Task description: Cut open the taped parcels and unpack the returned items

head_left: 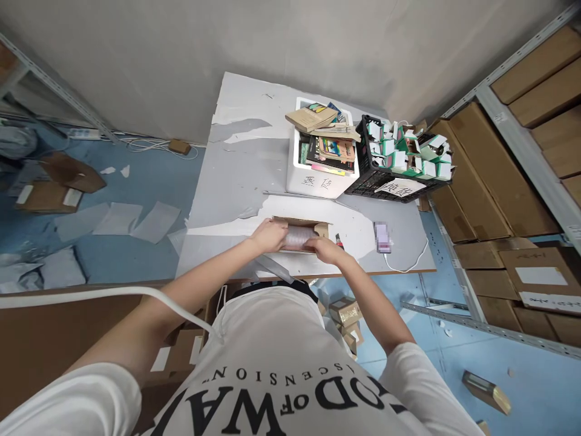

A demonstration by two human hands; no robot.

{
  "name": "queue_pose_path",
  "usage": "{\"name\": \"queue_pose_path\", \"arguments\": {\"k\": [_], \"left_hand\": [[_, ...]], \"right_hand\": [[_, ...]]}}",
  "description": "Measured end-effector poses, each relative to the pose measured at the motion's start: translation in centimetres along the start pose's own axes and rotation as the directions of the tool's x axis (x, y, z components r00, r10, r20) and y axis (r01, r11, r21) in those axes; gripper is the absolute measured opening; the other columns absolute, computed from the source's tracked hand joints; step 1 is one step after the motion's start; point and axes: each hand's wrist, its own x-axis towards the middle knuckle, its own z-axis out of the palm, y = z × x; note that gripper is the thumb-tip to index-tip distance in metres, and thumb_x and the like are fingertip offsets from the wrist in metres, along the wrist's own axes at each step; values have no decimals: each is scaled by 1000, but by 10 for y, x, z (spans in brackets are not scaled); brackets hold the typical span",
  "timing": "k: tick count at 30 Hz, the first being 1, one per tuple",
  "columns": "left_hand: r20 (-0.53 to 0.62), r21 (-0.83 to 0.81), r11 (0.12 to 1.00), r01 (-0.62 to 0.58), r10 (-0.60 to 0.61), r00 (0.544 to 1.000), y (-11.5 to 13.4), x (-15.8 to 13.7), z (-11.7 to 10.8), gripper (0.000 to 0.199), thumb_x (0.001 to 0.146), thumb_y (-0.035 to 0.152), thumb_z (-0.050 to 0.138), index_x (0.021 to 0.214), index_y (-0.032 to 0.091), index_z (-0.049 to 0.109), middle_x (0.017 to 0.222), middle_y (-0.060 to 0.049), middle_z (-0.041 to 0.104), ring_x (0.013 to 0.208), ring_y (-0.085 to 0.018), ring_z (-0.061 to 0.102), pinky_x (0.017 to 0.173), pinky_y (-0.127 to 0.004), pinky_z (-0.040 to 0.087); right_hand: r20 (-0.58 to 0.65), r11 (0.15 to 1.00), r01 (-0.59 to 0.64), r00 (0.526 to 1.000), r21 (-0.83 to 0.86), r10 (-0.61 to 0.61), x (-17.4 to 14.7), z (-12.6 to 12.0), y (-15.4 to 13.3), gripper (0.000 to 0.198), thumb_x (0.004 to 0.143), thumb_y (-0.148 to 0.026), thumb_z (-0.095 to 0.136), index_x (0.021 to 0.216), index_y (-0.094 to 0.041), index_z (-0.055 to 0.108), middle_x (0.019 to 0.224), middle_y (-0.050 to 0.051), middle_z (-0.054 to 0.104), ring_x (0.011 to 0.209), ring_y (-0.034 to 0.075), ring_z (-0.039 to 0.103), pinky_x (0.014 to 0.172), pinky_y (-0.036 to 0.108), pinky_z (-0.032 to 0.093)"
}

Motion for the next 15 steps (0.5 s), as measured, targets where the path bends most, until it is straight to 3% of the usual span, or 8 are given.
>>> {"name": "queue_pose_path", "arguments": {"k": [3, 5, 7, 11, 13, 15], "left_hand": [[138, 14, 997, -77, 74, 988, 22, 29, -3, 23, 79, 19, 51, 84, 17, 73, 88, -14, 72, 84, -27, 67, 76, -37, 45], [261, 63, 993, -99, 80, 962, 27, 42, -2, 19, 79, 26, 57, 81, 17, 74, 85, -13, 73, 82, -26, 67, 76, -35, 44], [309, 125, 985, -116, 73, 948, 25, 45, -2, 20, 78, 32, 61, 79, 17, 74, 85, -14, 73, 87, -27, 66, 84, -38, 41], [133, 203, 977, -59, 32, 991, 16, 22, -1, 39, 82, 47, 56, 86, 13, 76, 89, -19, 71, 92, -31, 63, 103, -49, 23], [9, 200, 979, 48, -50, 999, 11, 3, 4, 51, 80, 55, 55, 98, 11, 74, 107, -23, 67, 108, -36, 57, 108, -53, 14], [-77, 157, 975, 157, -147, 986, 7, -13, 14, 68, 78, 62, 53, 118, 9, 66, 133, -25, 52, 128, -40, 39, 111, -55, 7]], "right_hand": [[186, 966, -63, 976, -251, 112, 32, -15, -6, 26, 84, -8, 49, 91, -18, 73, 97, 10, 73, 88, 21, 67, 76, 30, 47], [206, 930, -95, 962, -354, 176, 44, -15, -12, 26, 84, -8, 48, 85, -15, 73, 96, 14, 73, 88, 24, 68, 76, 34, 46], [185, 915, -106, 964, -389, 191, 44, -14, -13, 28, 85, -6, 45, 84, -12, 73, 95, 18, 72, 92, 28, 67, 82, 40, 44], [2, 881, -169, 982, -442, 189, 11, -11, 5, 31, 90, -15, 40, 99, -6, 68, 104, 23, 68, 100, 31, 63, 91, 46, 40], [-118, 883, -216, 976, -417, 183, -10, -1, 20, 40, 93, -29, 40, 114, -3, 62, 121, 26, 60, 115, 33, 55, 98, 45, 37], [-184, 902, -253, 963, -349, 199, -26, 16, 34, 57, 94, -42, 36, 131, -1, 49, 140, 26, 45, 133, 35, 37, 107, 46, 29]]}}
